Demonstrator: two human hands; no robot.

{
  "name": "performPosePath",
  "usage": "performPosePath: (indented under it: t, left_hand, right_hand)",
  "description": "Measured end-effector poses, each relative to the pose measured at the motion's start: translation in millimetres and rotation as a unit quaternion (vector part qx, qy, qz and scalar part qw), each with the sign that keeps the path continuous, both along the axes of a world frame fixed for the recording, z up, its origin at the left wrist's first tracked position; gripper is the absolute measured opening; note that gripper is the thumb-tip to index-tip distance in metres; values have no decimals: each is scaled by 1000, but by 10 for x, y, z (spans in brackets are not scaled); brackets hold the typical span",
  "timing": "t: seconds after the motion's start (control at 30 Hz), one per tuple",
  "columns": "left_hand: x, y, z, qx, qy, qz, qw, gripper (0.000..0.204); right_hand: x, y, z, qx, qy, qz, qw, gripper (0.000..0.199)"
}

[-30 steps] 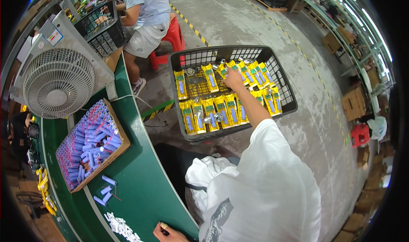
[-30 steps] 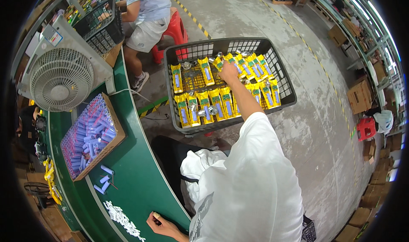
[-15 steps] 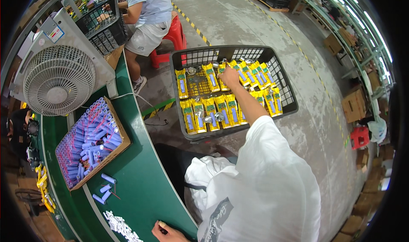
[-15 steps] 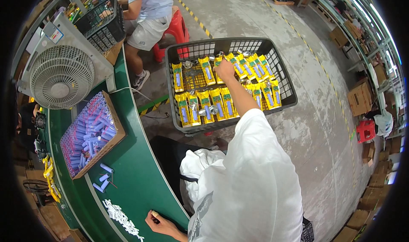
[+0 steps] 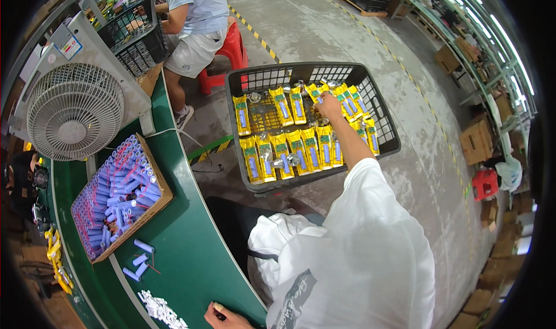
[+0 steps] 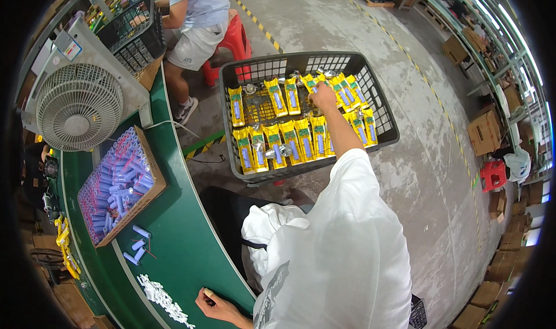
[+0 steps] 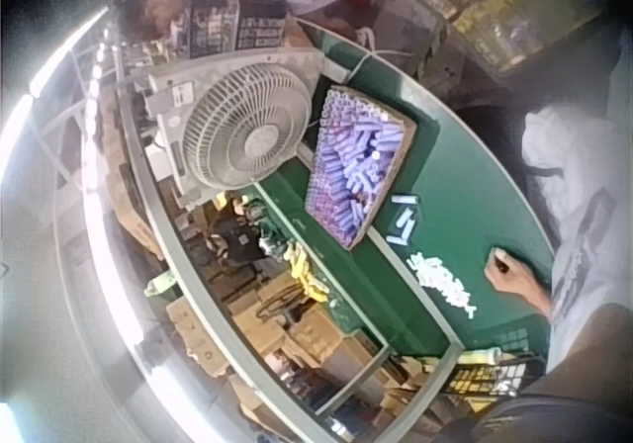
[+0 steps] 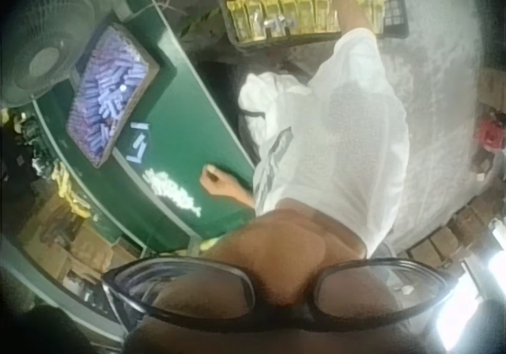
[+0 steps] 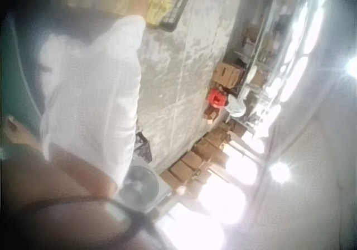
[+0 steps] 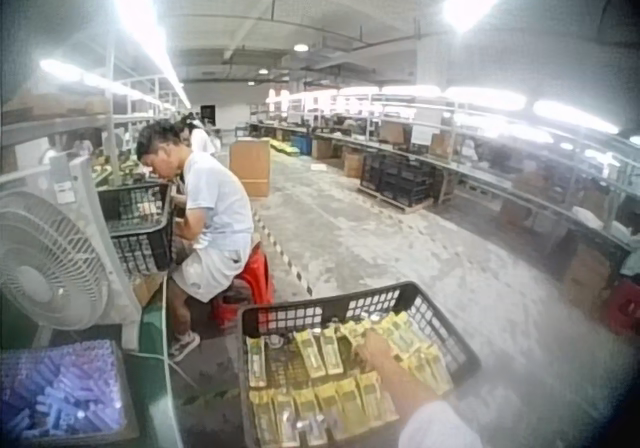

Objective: The person assembles flashlights by inserting batteries and wiring into plastic flashlight casings by hand and placing the assembled flashlights into a crate.

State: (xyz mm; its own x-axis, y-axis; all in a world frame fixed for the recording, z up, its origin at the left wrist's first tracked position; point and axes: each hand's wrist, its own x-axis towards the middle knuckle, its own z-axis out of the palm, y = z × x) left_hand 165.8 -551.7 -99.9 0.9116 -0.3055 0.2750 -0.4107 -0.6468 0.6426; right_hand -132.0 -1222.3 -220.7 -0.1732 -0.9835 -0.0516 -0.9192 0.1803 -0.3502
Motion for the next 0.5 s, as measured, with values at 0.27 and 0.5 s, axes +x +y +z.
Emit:
performPosePath:
  t: [0.27, 0.5]
  left_hand:
    - [-2, -17, 19, 7, -1, -9, 1000, 30]
    - [4, -54, 51, 20, 8, -3, 1000, 29]
  right_hand:
    - [78, 38, 53, -14, -16, -39, 999, 76]
    - [181, 207, 20, 9, -28, -26, 999, 88]
